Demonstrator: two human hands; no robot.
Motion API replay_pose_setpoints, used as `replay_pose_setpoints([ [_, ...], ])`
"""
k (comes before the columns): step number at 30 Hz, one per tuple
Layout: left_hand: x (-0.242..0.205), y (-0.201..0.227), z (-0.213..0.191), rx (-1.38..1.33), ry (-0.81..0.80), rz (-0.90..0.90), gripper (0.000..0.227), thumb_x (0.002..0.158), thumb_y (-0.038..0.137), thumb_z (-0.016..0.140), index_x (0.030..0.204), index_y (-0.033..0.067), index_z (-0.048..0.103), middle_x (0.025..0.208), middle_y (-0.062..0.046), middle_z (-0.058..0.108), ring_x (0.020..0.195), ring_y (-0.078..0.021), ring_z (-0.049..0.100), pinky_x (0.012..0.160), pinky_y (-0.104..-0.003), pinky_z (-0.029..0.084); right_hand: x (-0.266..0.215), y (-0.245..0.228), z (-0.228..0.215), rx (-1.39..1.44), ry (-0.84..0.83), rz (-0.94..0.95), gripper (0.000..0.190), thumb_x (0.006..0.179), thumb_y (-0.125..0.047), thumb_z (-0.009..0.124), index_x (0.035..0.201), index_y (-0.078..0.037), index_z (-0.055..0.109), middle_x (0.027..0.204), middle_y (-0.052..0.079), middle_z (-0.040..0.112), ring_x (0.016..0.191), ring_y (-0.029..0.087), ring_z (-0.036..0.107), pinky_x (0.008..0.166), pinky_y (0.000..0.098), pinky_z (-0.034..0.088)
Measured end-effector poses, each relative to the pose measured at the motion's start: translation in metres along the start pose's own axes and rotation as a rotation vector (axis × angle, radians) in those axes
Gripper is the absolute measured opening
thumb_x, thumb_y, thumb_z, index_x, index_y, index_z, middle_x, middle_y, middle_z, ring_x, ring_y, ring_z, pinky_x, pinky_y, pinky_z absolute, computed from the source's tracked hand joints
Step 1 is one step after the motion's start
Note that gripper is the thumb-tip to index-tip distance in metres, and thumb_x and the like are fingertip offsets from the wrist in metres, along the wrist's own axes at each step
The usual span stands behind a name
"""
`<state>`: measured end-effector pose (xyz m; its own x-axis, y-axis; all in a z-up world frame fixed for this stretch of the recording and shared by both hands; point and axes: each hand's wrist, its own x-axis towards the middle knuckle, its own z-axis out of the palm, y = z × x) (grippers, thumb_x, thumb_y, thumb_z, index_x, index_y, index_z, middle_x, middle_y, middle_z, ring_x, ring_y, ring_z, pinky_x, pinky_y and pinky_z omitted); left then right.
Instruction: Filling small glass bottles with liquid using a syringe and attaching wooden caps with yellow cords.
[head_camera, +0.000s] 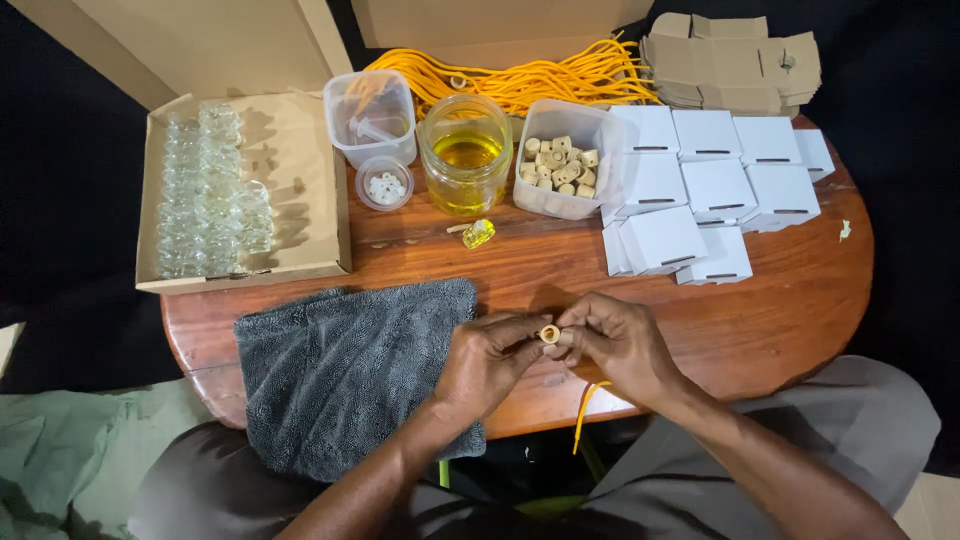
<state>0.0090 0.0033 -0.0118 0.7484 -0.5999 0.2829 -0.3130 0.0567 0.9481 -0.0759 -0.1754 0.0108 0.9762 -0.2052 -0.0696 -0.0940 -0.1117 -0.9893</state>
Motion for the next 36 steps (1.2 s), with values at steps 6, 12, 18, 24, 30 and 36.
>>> replay_pose_setpoints([
  [6,0.000,0.001,0.000,-0.003,0.013,-0.023,0.021,0.081,0.001,0.081,0.101,0.0065,0.081,0.092,-0.015,0.080,0.090,-0.0368,0.078,0.074,-0.040,0.061,-0.001,0.017,-0.002,0.014,0.027,0.018,0.007,0.091,0.001,0.070,0.096,0.006,0.071,0.075,0.015,0.079,0.061,0.014,0.074,0.059,0.0290,0.064],
  [12,-0.001,0.007,-0.003,0.078,0.008,0.010,0.022,0.082,-0.001,0.079,0.103,0.0039,0.081,0.091,-0.017,0.079,0.088,-0.0383,0.077,0.073,-0.040,0.062,-0.004,0.008,0.002,0.125,0.021,0.081,0.013,0.087,0.002,0.076,0.096,0.011,0.073,0.084,0.017,0.079,0.072,0.016,0.076,0.062,0.0287,0.066],
  [18,0.000,0.000,0.001,0.007,0.024,-0.065,0.025,0.081,-0.001,0.081,0.106,0.0018,0.079,0.086,-0.018,0.078,0.086,-0.0375,0.078,0.073,-0.041,0.061,0.003,0.015,-0.006,0.191,0.078,0.186,0.017,0.085,-0.002,0.080,0.092,0.012,0.074,0.086,0.026,0.080,0.071,0.025,0.079,0.062,0.0358,0.068],
  [24,-0.007,-0.009,0.006,0.002,0.083,-0.140,0.023,0.081,-0.001,0.081,0.103,0.0036,0.081,0.086,-0.016,0.080,0.087,-0.0323,0.079,0.074,-0.038,0.062,0.002,-0.003,-0.002,0.230,0.102,0.226,0.017,0.083,0.000,0.081,0.094,0.012,0.076,0.089,0.027,0.080,0.074,0.026,0.079,0.064,0.0356,0.069],
  [30,-0.003,0.004,0.004,0.074,0.119,-0.065,0.016,0.082,-0.003,0.079,0.095,0.0067,0.083,0.084,-0.013,0.081,0.084,-0.0331,0.079,0.068,-0.035,0.062,0.000,0.008,-0.003,0.229,0.099,0.208,0.015,0.084,0.000,0.080,0.092,0.011,0.075,0.089,0.027,0.080,0.075,0.025,0.079,0.065,0.0334,0.069],
  [36,-0.005,0.004,0.003,0.210,0.124,0.004,0.016,0.083,0.000,0.079,0.093,0.0112,0.082,0.084,-0.010,0.080,0.084,-0.0307,0.079,0.069,-0.035,0.064,0.000,-0.003,0.000,0.232,0.112,0.191,0.014,0.085,-0.001,0.080,0.090,0.010,0.074,0.092,0.027,0.081,0.076,0.027,0.080,0.066,0.0342,0.069],
])
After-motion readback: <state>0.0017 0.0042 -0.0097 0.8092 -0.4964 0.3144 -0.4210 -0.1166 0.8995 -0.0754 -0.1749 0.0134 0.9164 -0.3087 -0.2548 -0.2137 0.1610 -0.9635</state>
